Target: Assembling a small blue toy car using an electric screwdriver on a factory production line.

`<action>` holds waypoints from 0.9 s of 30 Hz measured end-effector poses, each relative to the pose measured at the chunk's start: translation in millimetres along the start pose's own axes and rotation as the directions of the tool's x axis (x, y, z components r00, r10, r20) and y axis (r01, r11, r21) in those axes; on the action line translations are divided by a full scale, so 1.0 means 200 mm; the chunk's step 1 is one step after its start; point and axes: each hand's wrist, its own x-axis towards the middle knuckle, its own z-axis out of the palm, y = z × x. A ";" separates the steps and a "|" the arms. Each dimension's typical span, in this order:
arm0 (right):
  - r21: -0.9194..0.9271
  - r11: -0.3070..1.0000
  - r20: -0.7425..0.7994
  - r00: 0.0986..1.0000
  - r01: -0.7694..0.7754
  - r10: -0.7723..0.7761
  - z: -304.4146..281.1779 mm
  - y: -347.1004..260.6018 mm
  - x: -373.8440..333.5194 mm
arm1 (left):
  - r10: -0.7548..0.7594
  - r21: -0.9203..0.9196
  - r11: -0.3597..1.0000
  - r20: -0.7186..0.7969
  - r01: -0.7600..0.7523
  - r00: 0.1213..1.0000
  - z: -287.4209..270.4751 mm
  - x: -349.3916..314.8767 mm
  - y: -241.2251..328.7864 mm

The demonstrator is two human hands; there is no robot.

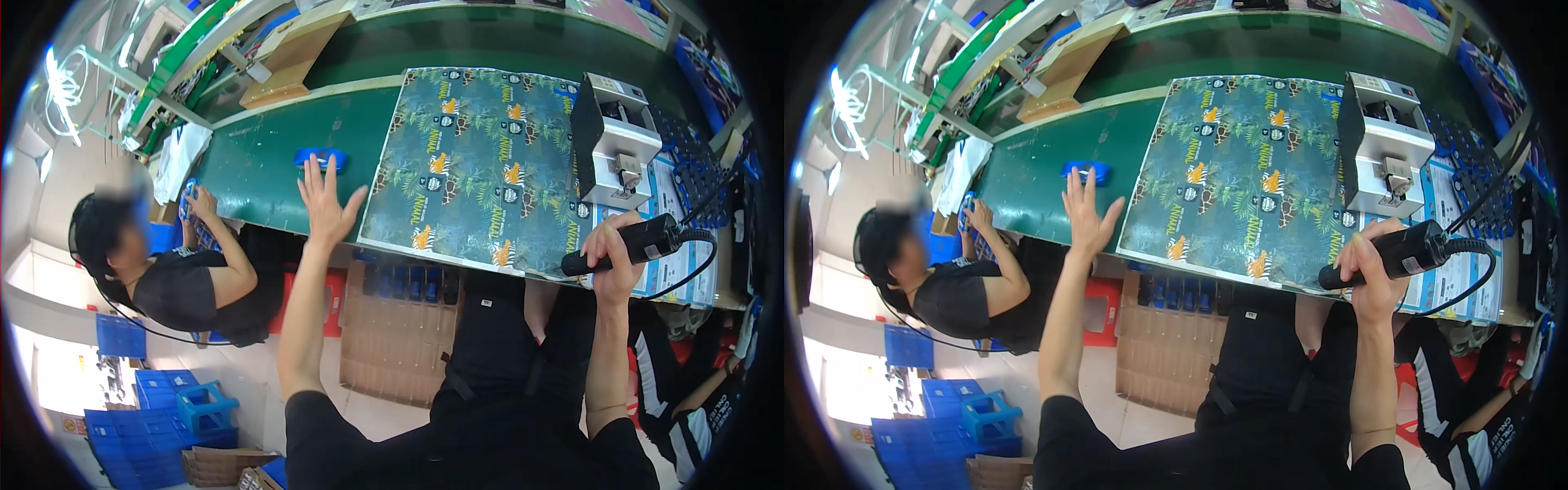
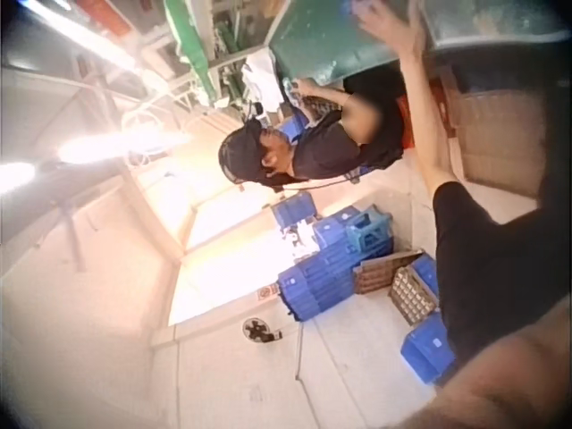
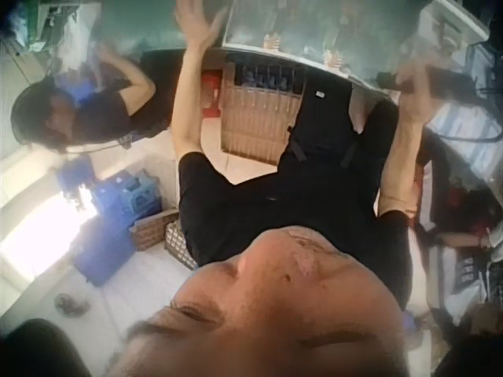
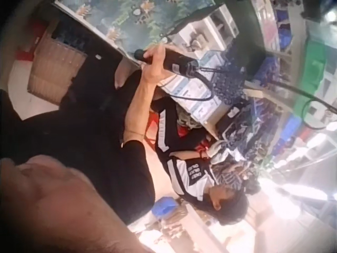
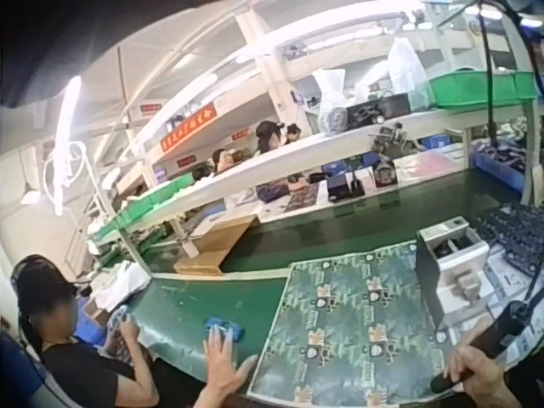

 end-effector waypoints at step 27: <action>-0.195 0.981 -0.296 0.954 -0.007 -0.052 -0.84 -0.70 -0.32 | 0.393 -0.898 -0.199 0.294 0.392 0.871 -0.21 0.33 2.66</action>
